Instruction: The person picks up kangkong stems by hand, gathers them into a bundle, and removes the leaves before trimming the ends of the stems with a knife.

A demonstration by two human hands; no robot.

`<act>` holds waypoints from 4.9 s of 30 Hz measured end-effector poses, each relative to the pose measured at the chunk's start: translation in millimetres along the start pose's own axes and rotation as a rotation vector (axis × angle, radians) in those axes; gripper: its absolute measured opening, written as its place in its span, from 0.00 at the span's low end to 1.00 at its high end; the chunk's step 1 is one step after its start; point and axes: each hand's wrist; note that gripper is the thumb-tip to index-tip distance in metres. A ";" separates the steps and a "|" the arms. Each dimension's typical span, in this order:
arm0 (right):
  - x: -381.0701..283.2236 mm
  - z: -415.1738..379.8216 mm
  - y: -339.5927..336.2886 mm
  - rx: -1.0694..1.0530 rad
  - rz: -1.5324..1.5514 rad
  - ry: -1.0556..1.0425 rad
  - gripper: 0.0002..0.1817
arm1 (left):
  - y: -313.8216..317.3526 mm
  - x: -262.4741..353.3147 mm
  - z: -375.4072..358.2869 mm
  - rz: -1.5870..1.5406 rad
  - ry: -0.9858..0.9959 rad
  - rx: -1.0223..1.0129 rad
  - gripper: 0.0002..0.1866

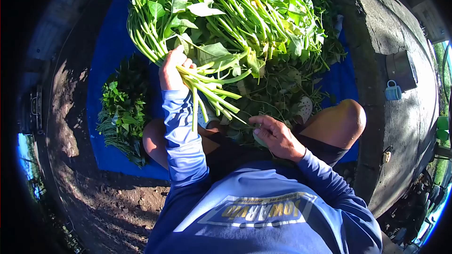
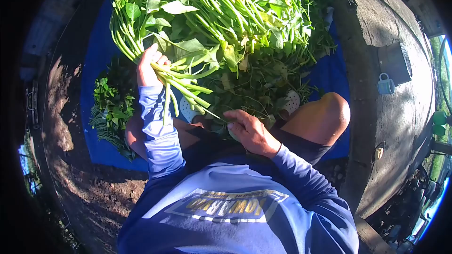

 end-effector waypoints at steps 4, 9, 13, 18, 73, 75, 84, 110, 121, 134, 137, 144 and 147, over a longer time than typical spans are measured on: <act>-13.8 4.9 -24.4 0.251 -0.447 -0.312 0.13 | -1.1 7.1 1.1 -0.029 -0.066 -0.041 0.13; -85.3 42.1 -47.7 0.248 -0.153 -0.410 0.15 | -4.5 9.0 4.1 -0.145 -0.184 -0.208 0.18; -85.7 86.3 -8.0 0.122 -0.071 -0.564 0.16 | -0.8 7.0 1.3 -0.234 -0.242 -0.204 0.18; -78.1 67.1 -19.4 0.004 -0.195 -0.504 0.10 | -0.2 20.4 -5.4 -0.103 -0.126 -0.109 0.22; -97.4 191.8 16.3 0.227 -0.404 -0.438 0.15 | -35.4 -88.4 41.5 -0.161 -0.379 -0.194 0.33; -92.8 188.5 21.0 0.221 -0.365 -0.401 0.15 | -40.3 -92.0 43.1 -0.146 -0.440 -0.225 0.36; -91.2 157.2 44.7 0.106 -0.607 -0.400 0.36 | -42.8 -71.0 22.1 0.444 0.171 0.076 0.19; -85.8 273.3 -133.2 0.404 -0.240 0.116 0.20 | -46.8 -64.4 31.4 0.455 0.185 0.084 0.13; -165.4 206.9 -147.7 0.126 0.126 -0.094 0.22 | 7.9 -14.6 -9.7 0.121 -0.065 0.200 0.14; -129.5 175.9 -129.4 0.124 0.309 -0.080 0.25 | -4.1 -27.7 -6.3 0.128 0.002 0.107 0.14; -120.5 184.6 -121.7 0.186 0.250 -0.042 0.27 | -8.4 -32.1 -2.0 0.185 0.023 0.080 0.16; -118.2 226.1 -122.0 0.212 -0.209 0.025 0.27 | -52.9 -72.1 31.3 0.405 0.211 -0.021 0.13; -115.5 243.8 -123.9 0.144 -0.026 0.041 0.28 | -65.5 -80.4 37.5 0.568 0.369 -0.100 0.11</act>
Point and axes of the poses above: each hand's wrist, its own z-axis towards the middle knuckle, its own y-axis out of the palm, x = y × z, and after that the axes turned 4 degrees about y, right-handed
